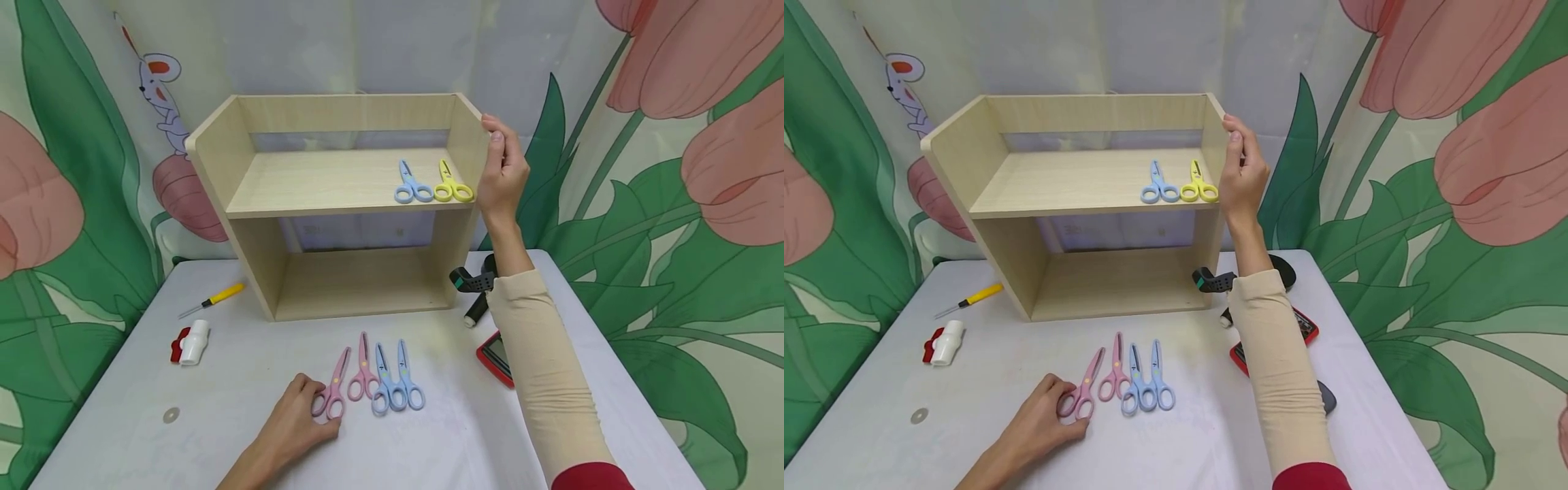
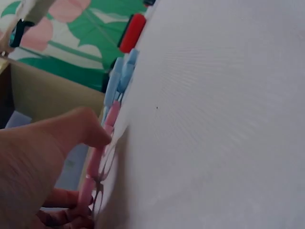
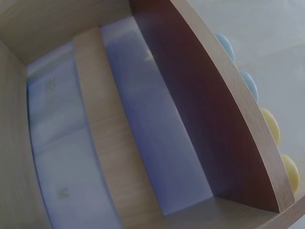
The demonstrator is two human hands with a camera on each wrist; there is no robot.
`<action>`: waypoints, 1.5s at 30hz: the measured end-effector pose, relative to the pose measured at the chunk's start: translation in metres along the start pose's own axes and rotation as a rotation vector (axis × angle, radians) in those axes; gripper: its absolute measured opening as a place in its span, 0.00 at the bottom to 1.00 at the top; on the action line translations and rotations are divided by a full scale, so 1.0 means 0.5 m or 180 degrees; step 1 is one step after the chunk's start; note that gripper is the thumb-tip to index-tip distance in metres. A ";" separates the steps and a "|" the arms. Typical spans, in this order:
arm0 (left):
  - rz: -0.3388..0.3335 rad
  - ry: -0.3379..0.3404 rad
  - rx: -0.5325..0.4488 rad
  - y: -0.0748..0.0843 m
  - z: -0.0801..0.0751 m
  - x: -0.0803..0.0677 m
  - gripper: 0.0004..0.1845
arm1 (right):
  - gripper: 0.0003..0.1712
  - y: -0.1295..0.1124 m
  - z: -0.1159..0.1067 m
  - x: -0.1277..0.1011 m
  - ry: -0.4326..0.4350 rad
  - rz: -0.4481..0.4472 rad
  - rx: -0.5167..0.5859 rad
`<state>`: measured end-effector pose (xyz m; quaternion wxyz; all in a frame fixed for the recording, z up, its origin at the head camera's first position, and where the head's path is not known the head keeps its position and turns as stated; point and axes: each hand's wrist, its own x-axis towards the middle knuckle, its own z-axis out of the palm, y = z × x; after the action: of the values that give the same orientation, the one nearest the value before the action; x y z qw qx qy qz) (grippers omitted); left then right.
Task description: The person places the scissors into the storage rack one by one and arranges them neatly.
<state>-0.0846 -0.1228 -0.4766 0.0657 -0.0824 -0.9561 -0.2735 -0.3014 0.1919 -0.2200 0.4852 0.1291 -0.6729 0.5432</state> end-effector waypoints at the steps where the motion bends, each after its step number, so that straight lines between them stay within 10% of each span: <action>1: -0.0037 0.0025 -0.0048 -0.002 0.000 -0.001 0.26 | 0.18 -0.002 0.000 -0.001 0.0002 -0.0016 -0.0013; 6: -0.0006 0.0222 -0.0231 0.001 -0.013 -0.008 0.26 | 0.18 0.010 -0.002 0.000 -0.0019 -0.0006 -0.0027; 12: 0.0700 0.0662 -0.0324 0.046 -0.087 0.010 0.30 | 0.17 0.023 -0.008 0.008 -0.0011 0.0057 0.0029; 21: 0.1277 0.1247 -0.0374 0.160 -0.252 0.125 0.30 | 0.17 0.021 -0.013 0.011 -0.0002 0.0075 0.0043; 32: 0.0692 0.1224 -0.0156 0.236 -0.324 0.361 0.32 | 0.17 0.021 -0.007 0.007 -0.0041 0.0051 0.0027; 45: 0.0347 0.0733 0.0284 0.303 -0.317 0.465 0.31 | 0.18 0.028 -0.007 0.008 -0.0052 -0.0143 -0.0019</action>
<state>-0.2696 -0.0524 -0.2259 0.1933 -0.0993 -0.9476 -0.2344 -0.3112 0.2016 -0.2256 0.4921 0.1471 -0.6754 0.5291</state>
